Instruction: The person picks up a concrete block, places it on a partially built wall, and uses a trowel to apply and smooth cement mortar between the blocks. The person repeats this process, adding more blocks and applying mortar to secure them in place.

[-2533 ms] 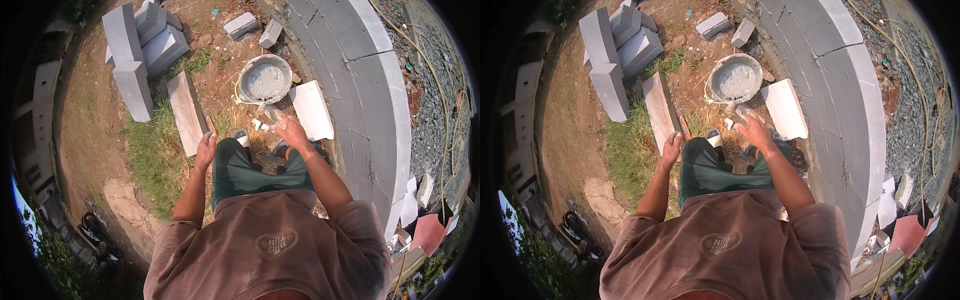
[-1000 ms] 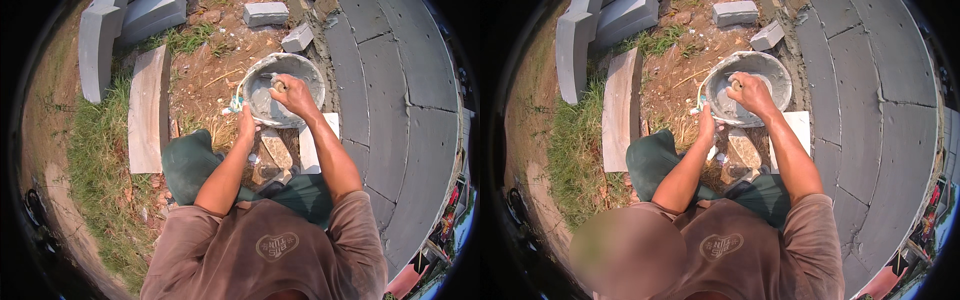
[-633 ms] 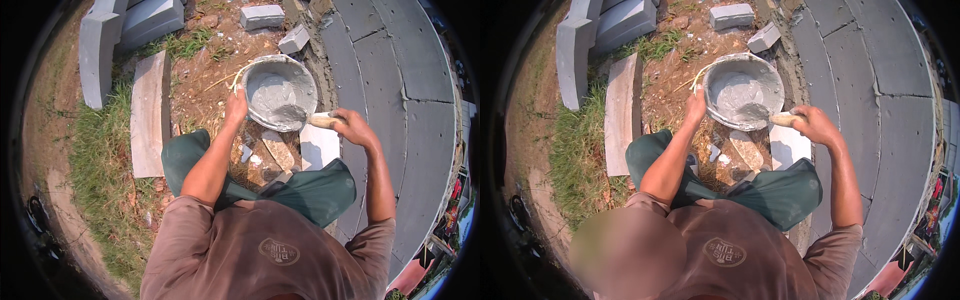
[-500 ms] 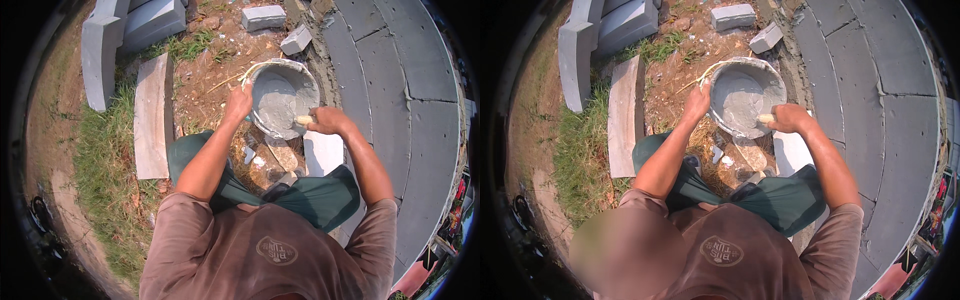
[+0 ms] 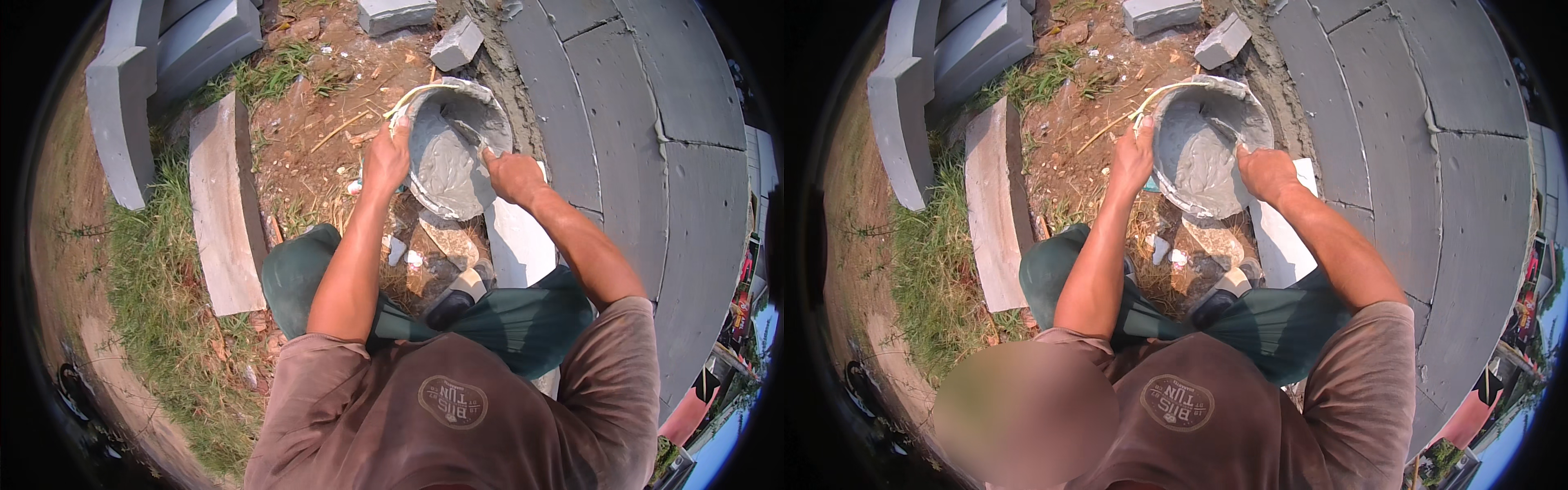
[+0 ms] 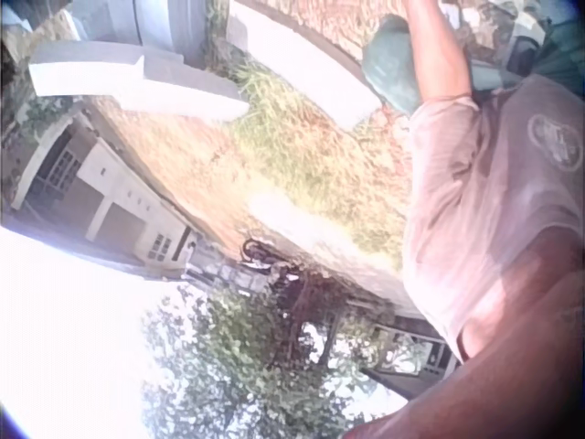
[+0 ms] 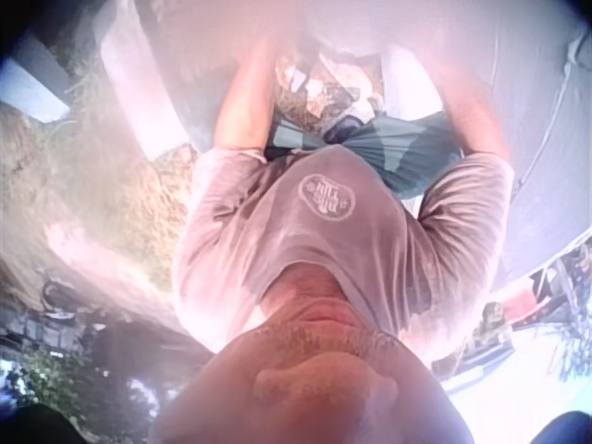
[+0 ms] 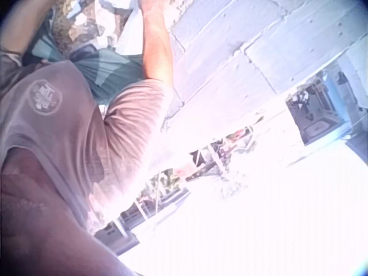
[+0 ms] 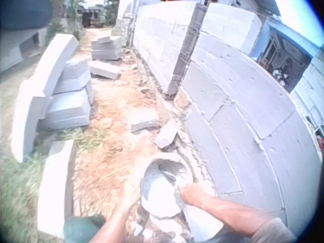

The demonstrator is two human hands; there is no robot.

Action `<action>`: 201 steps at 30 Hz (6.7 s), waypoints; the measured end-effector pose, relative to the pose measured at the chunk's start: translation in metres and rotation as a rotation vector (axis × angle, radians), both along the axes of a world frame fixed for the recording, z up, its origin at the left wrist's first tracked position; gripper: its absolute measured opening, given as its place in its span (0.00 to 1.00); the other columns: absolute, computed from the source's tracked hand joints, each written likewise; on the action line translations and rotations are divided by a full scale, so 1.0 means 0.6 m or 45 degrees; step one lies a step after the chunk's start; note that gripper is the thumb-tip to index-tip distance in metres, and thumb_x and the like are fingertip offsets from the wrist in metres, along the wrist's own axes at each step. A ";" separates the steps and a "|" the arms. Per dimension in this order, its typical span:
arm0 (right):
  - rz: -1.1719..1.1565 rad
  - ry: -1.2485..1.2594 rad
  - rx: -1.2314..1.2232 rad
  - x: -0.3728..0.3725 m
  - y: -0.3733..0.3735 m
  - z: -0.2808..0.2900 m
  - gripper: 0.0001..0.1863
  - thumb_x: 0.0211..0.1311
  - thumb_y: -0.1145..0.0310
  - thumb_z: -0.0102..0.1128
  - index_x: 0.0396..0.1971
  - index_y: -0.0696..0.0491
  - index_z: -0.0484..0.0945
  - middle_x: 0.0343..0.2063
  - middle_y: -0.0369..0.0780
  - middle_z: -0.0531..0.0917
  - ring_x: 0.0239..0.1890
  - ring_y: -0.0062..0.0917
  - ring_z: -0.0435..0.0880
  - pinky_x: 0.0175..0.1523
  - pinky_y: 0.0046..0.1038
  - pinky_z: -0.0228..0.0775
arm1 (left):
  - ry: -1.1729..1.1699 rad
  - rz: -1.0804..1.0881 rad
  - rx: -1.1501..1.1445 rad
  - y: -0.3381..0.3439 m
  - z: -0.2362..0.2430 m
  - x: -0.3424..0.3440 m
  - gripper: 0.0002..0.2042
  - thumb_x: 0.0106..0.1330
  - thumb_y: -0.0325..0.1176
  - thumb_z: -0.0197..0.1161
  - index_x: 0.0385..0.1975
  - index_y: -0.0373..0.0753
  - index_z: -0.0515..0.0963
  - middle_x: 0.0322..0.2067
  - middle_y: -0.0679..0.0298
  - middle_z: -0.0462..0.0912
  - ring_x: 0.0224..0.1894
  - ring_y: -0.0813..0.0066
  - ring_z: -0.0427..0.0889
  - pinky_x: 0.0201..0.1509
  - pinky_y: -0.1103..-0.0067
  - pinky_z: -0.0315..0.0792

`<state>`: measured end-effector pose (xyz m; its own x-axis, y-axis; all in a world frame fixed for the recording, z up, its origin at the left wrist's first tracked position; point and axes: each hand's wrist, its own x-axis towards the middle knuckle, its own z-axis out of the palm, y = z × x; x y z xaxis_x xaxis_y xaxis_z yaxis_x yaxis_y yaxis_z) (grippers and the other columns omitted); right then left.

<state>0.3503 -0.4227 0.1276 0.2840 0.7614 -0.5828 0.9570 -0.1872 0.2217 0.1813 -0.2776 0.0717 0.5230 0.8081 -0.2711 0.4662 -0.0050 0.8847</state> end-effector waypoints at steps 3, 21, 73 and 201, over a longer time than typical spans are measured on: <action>-0.034 0.234 -0.273 -0.047 -0.018 0.009 0.27 0.58 0.69 0.48 0.60 0.54 0.63 0.36 0.50 0.81 0.40 0.41 0.81 0.44 0.39 0.73 | 0.035 -0.004 0.015 -0.001 -0.010 -0.006 0.30 0.69 0.55 0.41 0.44 0.27 0.71 0.34 0.33 0.77 0.42 0.36 0.76 0.46 0.58 0.67; 0.047 0.136 -0.098 -0.059 0.013 0.007 0.21 0.58 0.74 0.45 0.54 0.56 0.69 0.33 0.47 0.82 0.38 0.38 0.83 0.39 0.37 0.75 | -0.085 -0.017 0.013 -0.002 -0.032 -0.004 0.30 0.69 0.53 0.43 0.48 0.25 0.70 0.38 0.34 0.76 0.46 0.38 0.75 0.49 0.61 0.68; -0.143 0.326 0.038 -0.099 -0.080 0.018 0.29 0.55 0.70 0.52 0.61 0.49 0.64 0.40 0.49 0.78 0.37 0.40 0.81 0.42 0.39 0.73 | -0.191 0.097 0.086 -0.011 -0.030 0.001 0.25 0.69 0.51 0.47 0.42 0.29 0.74 0.33 0.37 0.78 0.40 0.40 0.78 0.44 0.63 0.69; -0.045 0.414 0.060 -0.127 -0.183 0.081 0.32 0.51 0.72 0.55 0.61 0.49 0.64 0.35 0.46 0.77 0.31 0.37 0.82 0.35 0.36 0.74 | -0.129 0.200 0.140 -0.009 -0.033 0.011 0.24 0.69 0.48 0.48 0.40 0.26 0.74 0.31 0.36 0.77 0.37 0.43 0.78 0.42 0.63 0.69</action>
<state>0.2739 -0.5326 0.1763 0.1150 0.7827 -0.6116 0.9690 -0.2240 -0.1044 0.1876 -0.2827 0.0520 0.4085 0.9035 -0.1293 0.3773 -0.0382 0.9253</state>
